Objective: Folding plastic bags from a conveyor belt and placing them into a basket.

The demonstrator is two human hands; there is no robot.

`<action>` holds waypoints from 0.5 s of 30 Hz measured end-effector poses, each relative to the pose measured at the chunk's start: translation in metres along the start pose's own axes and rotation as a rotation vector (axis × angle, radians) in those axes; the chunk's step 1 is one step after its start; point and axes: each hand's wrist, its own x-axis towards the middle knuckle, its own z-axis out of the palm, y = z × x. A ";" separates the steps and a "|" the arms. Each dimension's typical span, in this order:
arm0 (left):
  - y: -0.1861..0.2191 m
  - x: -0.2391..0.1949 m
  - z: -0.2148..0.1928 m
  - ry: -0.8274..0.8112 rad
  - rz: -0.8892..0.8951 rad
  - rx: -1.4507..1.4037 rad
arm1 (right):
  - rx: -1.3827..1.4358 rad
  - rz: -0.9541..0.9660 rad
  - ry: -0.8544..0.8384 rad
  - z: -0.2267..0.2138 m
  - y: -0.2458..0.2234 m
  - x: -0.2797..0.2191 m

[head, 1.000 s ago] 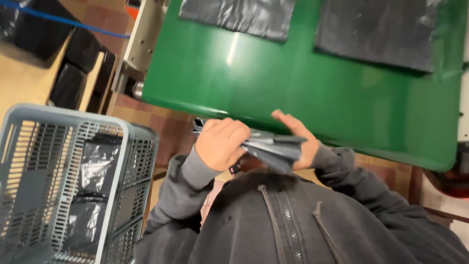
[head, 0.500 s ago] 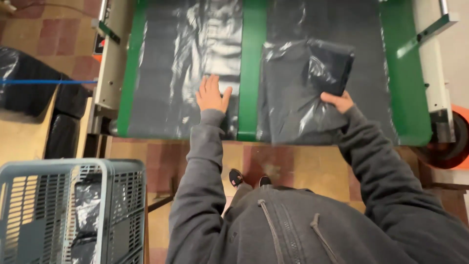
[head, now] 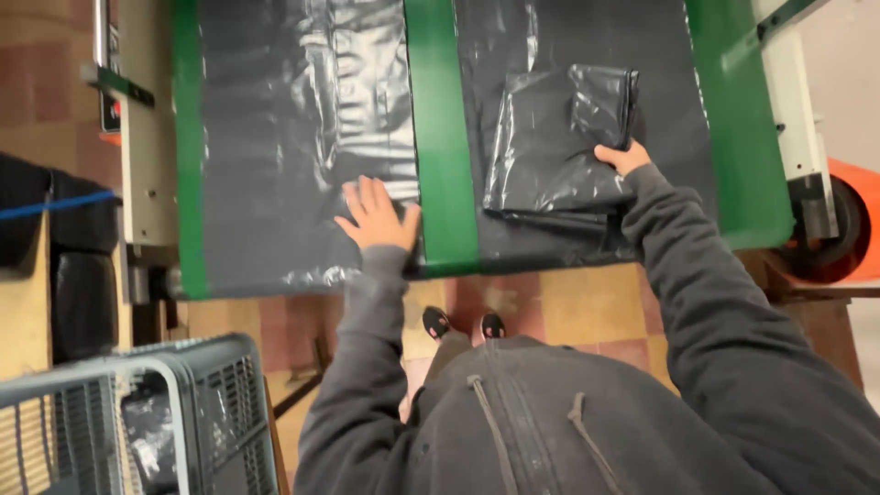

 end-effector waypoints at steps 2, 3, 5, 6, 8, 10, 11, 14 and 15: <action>0.019 -0.004 0.000 0.247 0.241 -0.160 | -0.202 0.019 0.057 0.013 -0.032 -0.032; 0.037 -0.005 -0.010 0.242 0.254 -0.161 | -0.195 0.028 0.065 0.016 -0.045 -0.046; 0.076 -0.007 -0.028 -0.189 0.314 -0.606 | -0.358 -0.037 0.148 0.021 -0.070 -0.071; 0.087 0.003 -0.017 -0.211 0.327 -0.606 | -0.354 -0.014 0.157 0.024 -0.072 -0.081; 0.116 0.031 0.004 -0.523 0.065 -0.597 | -0.382 -0.024 0.140 0.026 -0.087 -0.087; 0.114 0.039 0.021 -0.581 0.074 -0.555 | -0.316 0.037 0.079 0.022 -0.075 -0.085; 0.116 0.048 0.029 -0.638 0.071 -0.509 | -0.251 0.096 0.006 0.017 -0.072 -0.077; 0.105 0.040 0.017 -0.620 0.099 -0.453 | 0.396 0.236 -0.071 0.015 -0.088 -0.088; 0.108 0.040 0.009 -0.614 0.104 -0.441 | 0.408 0.231 -0.073 0.010 -0.095 -0.073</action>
